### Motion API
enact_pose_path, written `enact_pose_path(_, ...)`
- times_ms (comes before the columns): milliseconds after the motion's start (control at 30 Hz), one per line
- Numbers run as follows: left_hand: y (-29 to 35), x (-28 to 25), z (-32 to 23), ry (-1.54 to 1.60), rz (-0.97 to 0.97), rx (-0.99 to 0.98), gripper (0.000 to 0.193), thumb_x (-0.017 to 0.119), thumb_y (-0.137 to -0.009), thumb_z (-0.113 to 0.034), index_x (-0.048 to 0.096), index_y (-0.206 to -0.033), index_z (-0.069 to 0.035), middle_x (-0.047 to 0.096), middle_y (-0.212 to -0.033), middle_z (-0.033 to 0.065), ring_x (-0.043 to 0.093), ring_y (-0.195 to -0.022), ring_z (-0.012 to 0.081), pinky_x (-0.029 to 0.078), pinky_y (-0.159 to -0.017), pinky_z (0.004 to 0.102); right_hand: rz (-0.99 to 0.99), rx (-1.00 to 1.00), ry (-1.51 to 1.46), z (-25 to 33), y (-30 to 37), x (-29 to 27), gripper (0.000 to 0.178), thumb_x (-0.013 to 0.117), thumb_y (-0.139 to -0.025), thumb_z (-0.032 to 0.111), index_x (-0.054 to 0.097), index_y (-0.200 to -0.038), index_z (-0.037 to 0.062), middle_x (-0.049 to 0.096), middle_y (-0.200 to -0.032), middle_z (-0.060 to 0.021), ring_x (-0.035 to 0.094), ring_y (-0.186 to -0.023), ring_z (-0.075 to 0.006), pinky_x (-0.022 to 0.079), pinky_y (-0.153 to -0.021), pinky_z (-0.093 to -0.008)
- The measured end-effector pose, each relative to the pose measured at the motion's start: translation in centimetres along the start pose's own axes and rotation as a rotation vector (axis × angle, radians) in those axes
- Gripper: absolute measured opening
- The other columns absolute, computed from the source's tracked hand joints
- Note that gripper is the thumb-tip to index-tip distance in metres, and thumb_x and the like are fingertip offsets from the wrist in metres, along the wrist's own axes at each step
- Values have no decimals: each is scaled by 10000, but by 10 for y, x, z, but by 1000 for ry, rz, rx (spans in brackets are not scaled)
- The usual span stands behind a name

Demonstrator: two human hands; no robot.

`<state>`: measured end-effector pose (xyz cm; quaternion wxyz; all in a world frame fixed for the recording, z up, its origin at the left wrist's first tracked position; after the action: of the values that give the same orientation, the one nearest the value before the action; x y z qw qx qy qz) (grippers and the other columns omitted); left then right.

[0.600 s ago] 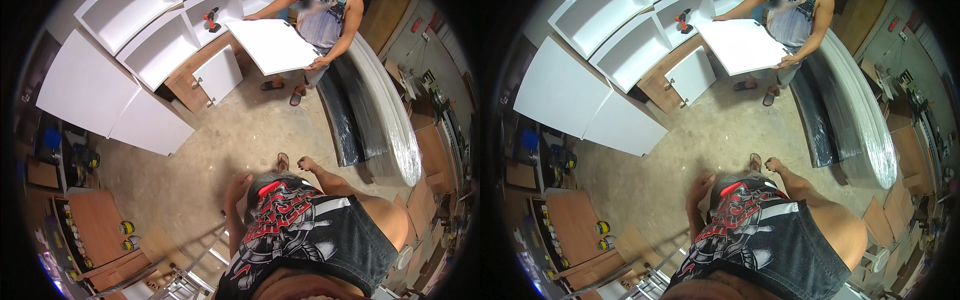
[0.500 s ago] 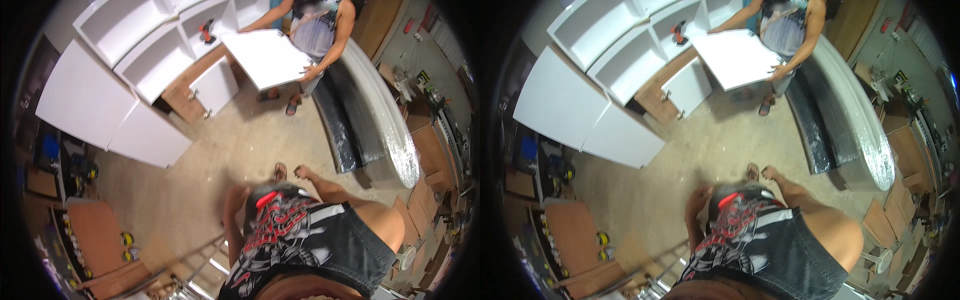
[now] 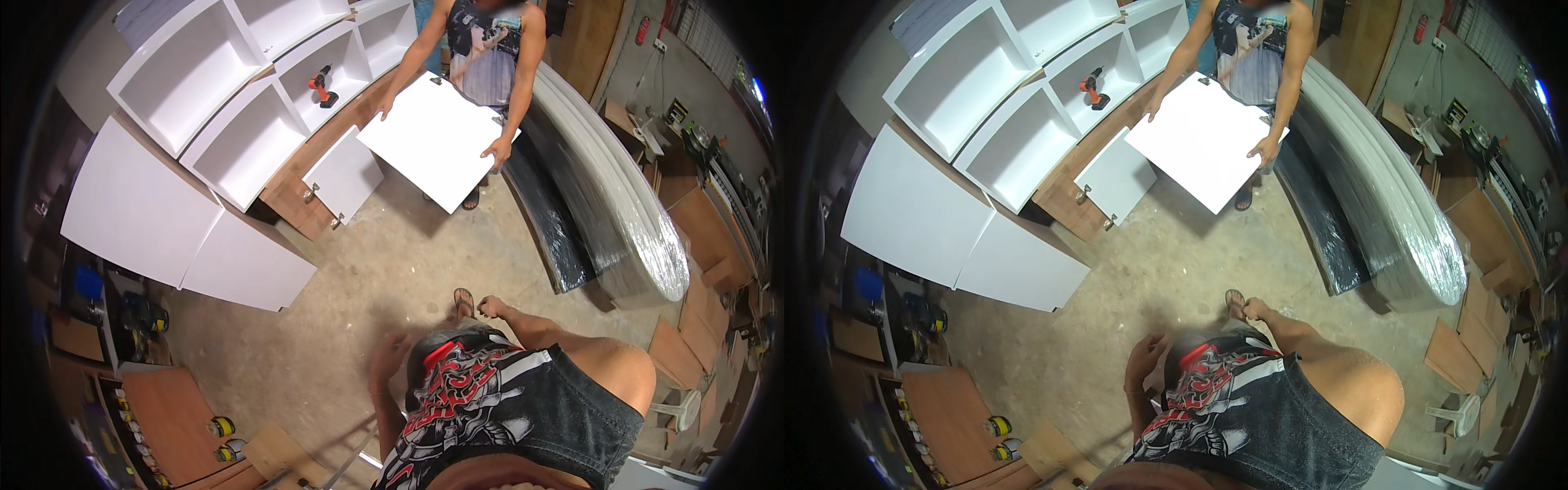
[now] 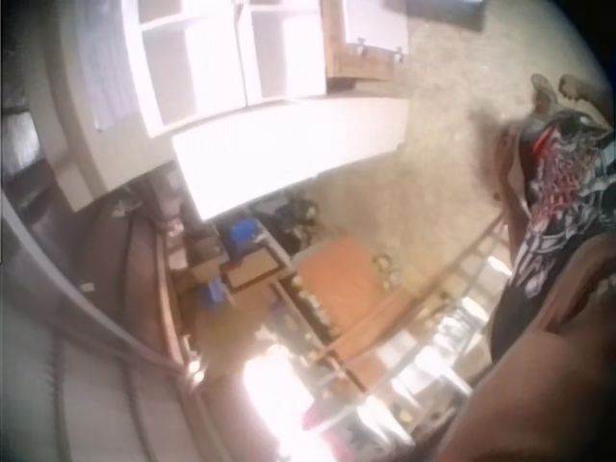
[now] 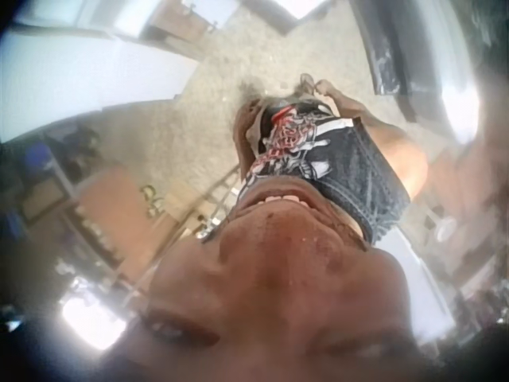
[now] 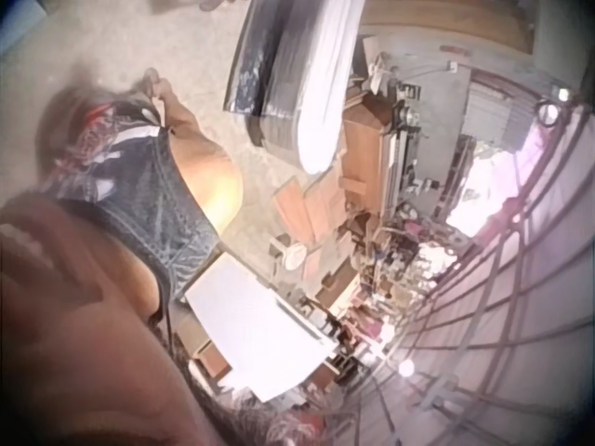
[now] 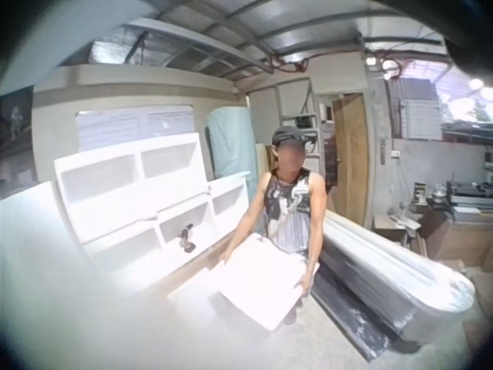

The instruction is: The person handles a white cabinet door, aligning it with a cabinet frame and attaching it to the hinges. The person then removes the door and places it on a wrapped item on the floor.

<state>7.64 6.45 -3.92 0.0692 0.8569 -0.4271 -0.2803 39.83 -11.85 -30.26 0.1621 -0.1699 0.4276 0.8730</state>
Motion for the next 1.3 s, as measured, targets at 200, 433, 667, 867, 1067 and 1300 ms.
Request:
enact_pose_path(200, -3, -3, -14, -31, 15, -4, 462, 639, -956, -371, 645, -1215, 11, 689, -1159, 194, 681, -1054, 321, 530, -888, 393, 10, 44, -19, -3, 9, 1, 333, 637, -810, 273, 736, -1000, 19, 741, -870, -121, 692, -707, -206, 544, -592, -345)
enact_pose_path(433, -7, -1, -22, -1, 28, -7, 473, 636, -961, -375, 637, -1213, 25, 687, -1166, 197, 677, -1068, 310, 524, -911, 393, -13, 10, 12, -12, -2, 1, 343, 639, -824, 273, 739, -1031, 18, 745, -883, -117, 694, -718, -203, 543, -586, -341)
enact_pose_path(667, -7, 11, -27, -65, 76, 29, 488, 639, -958, -374, 629, -1248, 18, 685, -1199, 197, 669, -1099, 308, 515, -933, 385, -65, -5, 101, -13, -5, -6, 360, 634, -823, 297, 752, -1007, 12, 752, -874, -123, 709, -723, -206, 561, -629, -350)
enact_pose_path(867, -8, 4, -27, -136, 39, -10, 496, 634, -957, -377, 624, -1268, 10, 691, -1197, 187, 671, -1090, 293, 517, -922, 374, -45, 25, 75, 6, 1, 1, 284, 579, -789, 202, 789, -944, 88, 757, -876, -109, 716, -744, -220, 570, -668, -350)
enact_pose_path(1067, -21, 17, -15, -111, 77, 42, 475, 638, -959, -352, 625, -1264, 11, 693, -1188, 186, 685, -1057, 284, 531, -893, 367, -62, 46, 85, -11, 1, -1, 295, 627, -814, 239, 773, -987, 51, 756, -883, -116, 715, -755, -221, 565, -662, -350)
enact_pose_path(1300, -20, 18, -21, -167, 100, 127, 437, 631, -969, -313, 631, -1250, 22, 693, -1182, 190, 688, -1050, 278, 536, -886, 357, -27, 125, 39, -13, 2, -12, 298, 631, -826, 253, 767, -980, 38, 755, -883, -120, 714, -749, -209, 561, -652, -354)
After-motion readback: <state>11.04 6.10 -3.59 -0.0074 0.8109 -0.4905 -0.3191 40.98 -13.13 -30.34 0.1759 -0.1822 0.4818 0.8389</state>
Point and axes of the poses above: each hand's wrist, its own y-axis away from the middle knuckle, its own x-axis out of the palm, z = x × y, the point moved 9 cm from there along -y, towards the middle knuckle
